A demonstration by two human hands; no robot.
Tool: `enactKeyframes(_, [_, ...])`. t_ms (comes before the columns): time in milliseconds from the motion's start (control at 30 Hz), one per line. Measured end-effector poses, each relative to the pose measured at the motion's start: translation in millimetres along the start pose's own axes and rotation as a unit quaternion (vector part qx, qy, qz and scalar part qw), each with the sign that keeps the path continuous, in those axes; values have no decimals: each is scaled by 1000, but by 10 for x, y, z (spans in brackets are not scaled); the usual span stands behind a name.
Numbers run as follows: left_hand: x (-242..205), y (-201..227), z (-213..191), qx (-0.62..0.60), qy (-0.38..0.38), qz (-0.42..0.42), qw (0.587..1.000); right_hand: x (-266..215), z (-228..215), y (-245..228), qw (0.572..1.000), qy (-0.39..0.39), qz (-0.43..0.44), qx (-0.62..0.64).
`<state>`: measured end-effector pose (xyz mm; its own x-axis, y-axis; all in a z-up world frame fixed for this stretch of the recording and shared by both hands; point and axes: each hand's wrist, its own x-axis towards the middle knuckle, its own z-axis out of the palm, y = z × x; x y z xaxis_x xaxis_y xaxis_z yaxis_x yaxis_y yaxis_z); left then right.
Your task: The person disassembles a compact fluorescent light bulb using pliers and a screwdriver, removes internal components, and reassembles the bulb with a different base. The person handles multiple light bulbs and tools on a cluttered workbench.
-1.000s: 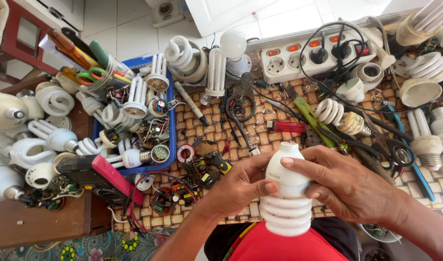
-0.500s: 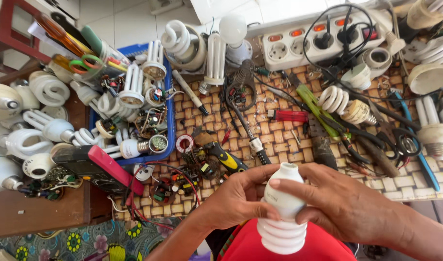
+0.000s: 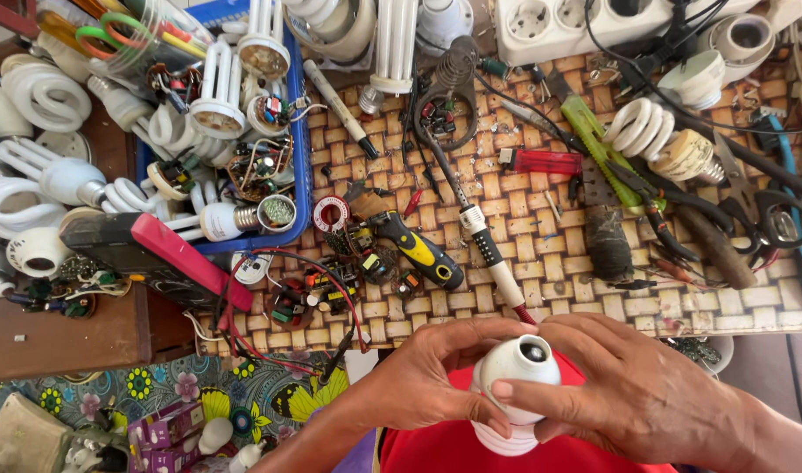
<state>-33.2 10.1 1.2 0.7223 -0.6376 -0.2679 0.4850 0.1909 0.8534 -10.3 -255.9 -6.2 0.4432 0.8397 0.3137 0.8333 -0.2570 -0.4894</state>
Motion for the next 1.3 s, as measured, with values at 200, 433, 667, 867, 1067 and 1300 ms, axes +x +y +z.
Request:
enactKeyframes(200, [-34, 235, 68, 184, 51, 53, 980, 11, 21, 8, 996, 20, -43, -82])
enactKeyframes(433, [-90, -107, 13, 4, 17, -31, 999, -76, 208, 24, 998, -23, 9, 52])
enactKeyframes(667, [-96, -48, -66, 361, 58, 116, 924, -63, 310, 39, 997, -14, 16, 78])
enactKeyframes(867, [-141, -211, -102, 442, 22, 194, 876, -151, 466, 53, 995, -24, 16, 95])
enactKeyframes(1067, [-161, -259, -75, 462, 17, 231, 856, -190, 523, 18, 995, -14, 12, 100])
enactKeyframes(1300, [-177, -220, 61, 370, 94, 162, 910, -139, 347, -1, 994, -15, 13, 105])
